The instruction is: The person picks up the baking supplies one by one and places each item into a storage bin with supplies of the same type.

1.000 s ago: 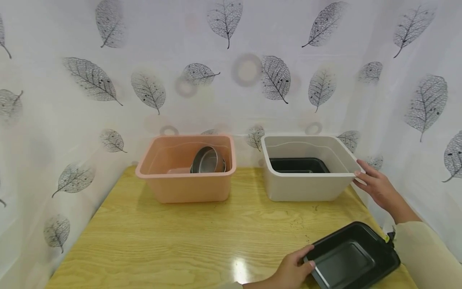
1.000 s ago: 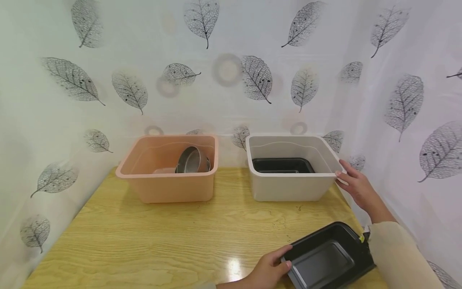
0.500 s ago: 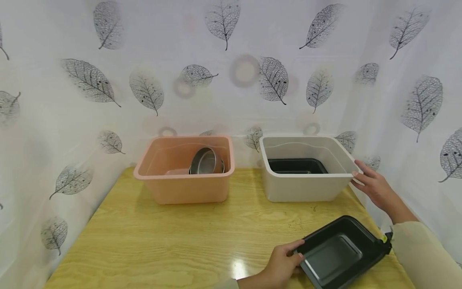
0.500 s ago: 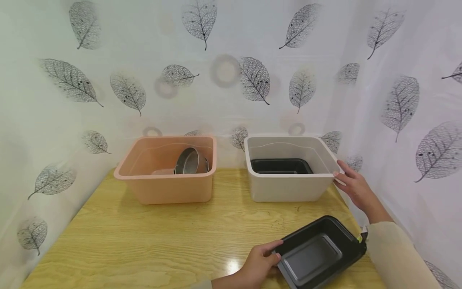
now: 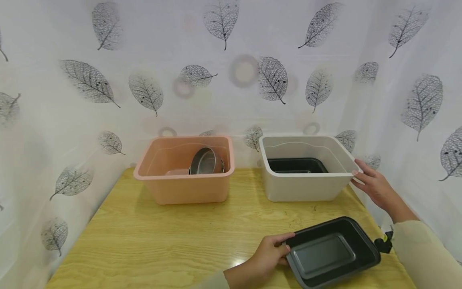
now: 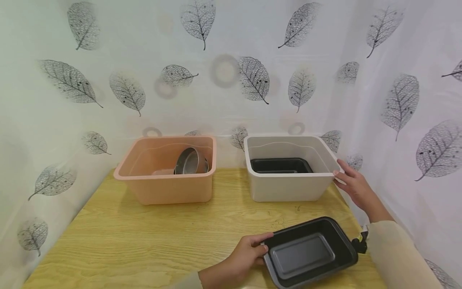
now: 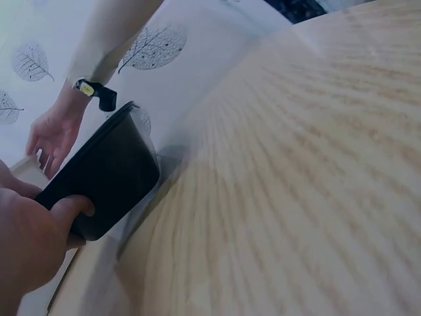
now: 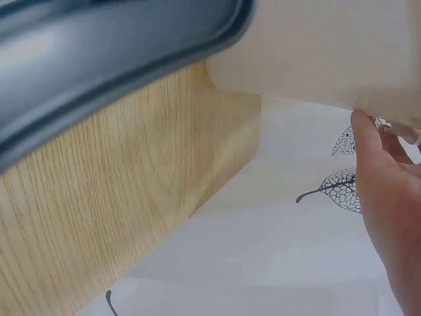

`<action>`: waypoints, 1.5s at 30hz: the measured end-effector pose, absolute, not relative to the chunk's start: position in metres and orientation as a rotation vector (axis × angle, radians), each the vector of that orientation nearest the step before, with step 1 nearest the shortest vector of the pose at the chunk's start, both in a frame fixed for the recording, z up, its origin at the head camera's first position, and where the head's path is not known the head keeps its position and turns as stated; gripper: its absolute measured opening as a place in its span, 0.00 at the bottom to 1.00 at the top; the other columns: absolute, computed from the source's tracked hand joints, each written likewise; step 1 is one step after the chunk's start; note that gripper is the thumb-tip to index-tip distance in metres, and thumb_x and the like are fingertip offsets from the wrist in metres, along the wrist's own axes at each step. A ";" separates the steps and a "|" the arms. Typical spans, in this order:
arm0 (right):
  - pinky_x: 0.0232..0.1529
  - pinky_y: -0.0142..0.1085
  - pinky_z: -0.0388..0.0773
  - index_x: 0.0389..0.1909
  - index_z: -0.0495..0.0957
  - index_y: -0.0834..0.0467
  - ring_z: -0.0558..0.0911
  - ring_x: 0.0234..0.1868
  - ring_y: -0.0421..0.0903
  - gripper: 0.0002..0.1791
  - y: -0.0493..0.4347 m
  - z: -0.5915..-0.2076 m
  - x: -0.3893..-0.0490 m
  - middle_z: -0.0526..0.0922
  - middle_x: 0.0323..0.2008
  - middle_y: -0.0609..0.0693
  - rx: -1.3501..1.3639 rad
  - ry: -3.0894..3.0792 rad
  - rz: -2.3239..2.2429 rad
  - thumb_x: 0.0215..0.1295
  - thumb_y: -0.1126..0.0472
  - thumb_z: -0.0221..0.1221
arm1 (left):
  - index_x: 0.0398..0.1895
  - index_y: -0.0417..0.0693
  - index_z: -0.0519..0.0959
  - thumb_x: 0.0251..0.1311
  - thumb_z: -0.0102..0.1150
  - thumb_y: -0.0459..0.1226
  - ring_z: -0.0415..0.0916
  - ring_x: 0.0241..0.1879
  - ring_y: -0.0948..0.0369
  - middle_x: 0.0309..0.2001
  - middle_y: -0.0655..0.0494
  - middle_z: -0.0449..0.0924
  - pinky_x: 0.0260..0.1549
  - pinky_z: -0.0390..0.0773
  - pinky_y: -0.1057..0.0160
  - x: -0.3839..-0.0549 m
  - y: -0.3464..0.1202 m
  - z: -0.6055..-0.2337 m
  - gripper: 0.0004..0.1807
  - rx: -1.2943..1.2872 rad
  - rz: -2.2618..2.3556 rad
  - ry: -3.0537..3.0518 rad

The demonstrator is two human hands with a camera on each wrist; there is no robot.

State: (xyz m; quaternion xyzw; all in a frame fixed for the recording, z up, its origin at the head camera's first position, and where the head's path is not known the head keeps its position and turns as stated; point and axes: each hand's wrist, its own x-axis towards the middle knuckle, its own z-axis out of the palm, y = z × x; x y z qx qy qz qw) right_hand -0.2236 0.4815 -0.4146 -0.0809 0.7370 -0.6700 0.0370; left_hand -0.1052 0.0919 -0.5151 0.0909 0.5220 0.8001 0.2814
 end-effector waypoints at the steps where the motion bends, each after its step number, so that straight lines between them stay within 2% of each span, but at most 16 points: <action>1: 0.52 0.18 0.77 0.81 0.31 0.52 0.71 0.56 0.15 0.40 0.481 -0.414 -0.224 0.22 0.80 0.42 -0.251 2.265 -2.052 0.81 0.60 0.46 | 0.65 0.38 0.76 0.66 0.49 0.22 0.83 0.49 0.42 0.52 0.35 0.82 0.43 0.88 0.54 -0.106 0.089 -0.515 0.24 0.251 2.143 1.405; 13: 0.53 0.19 0.78 0.81 0.29 0.55 0.73 0.54 0.16 0.40 0.481 -0.413 -0.222 0.21 0.80 0.42 -0.285 2.235 -2.074 0.81 0.63 0.45 | 0.67 0.37 0.75 0.68 0.49 0.24 0.83 0.50 0.44 0.57 0.36 0.80 0.45 0.87 0.56 -0.122 0.063 -0.517 0.24 0.295 2.125 1.405; 25: 0.53 0.18 0.77 0.81 0.30 0.53 0.67 0.62 0.16 0.40 0.483 -0.416 -0.221 0.21 0.79 0.41 -0.251 2.305 -2.009 0.81 0.60 0.46 | 0.69 0.36 0.72 0.69 0.48 0.24 0.82 0.51 0.44 0.61 0.34 0.76 0.44 0.87 0.59 -0.141 0.034 -0.511 0.25 0.339 2.131 1.480; 31: 0.54 0.18 0.76 0.81 0.29 0.54 0.69 0.58 0.14 0.40 0.483 -0.417 -0.221 0.21 0.80 0.42 -0.274 2.323 -1.986 0.82 0.61 0.45 | 0.69 0.38 0.73 0.70 0.49 0.25 0.82 0.51 0.48 0.62 0.35 0.77 0.45 0.87 0.59 -0.148 0.024 -0.507 0.24 0.315 2.133 1.475; 36: 0.53 0.18 0.77 0.81 0.29 0.56 0.71 0.55 0.15 0.40 0.484 -0.418 -0.221 0.21 0.80 0.43 -0.302 2.324 -1.987 0.82 0.61 0.44 | 0.70 0.39 0.71 0.71 0.49 0.25 0.82 0.48 0.53 0.63 0.36 0.75 0.40 0.87 0.64 -0.153 0.015 -0.495 0.25 0.338 2.110 1.474; 45: 0.52 0.17 0.77 0.81 0.29 0.55 0.70 0.55 0.14 0.39 0.482 -0.415 -0.223 0.22 0.80 0.44 -0.286 2.358 -1.953 0.82 0.60 0.44 | 0.71 0.40 0.70 0.72 0.50 0.26 0.81 0.51 0.54 0.68 0.37 0.71 0.43 0.87 0.63 -0.170 0.008 -0.470 0.25 0.418 2.076 1.475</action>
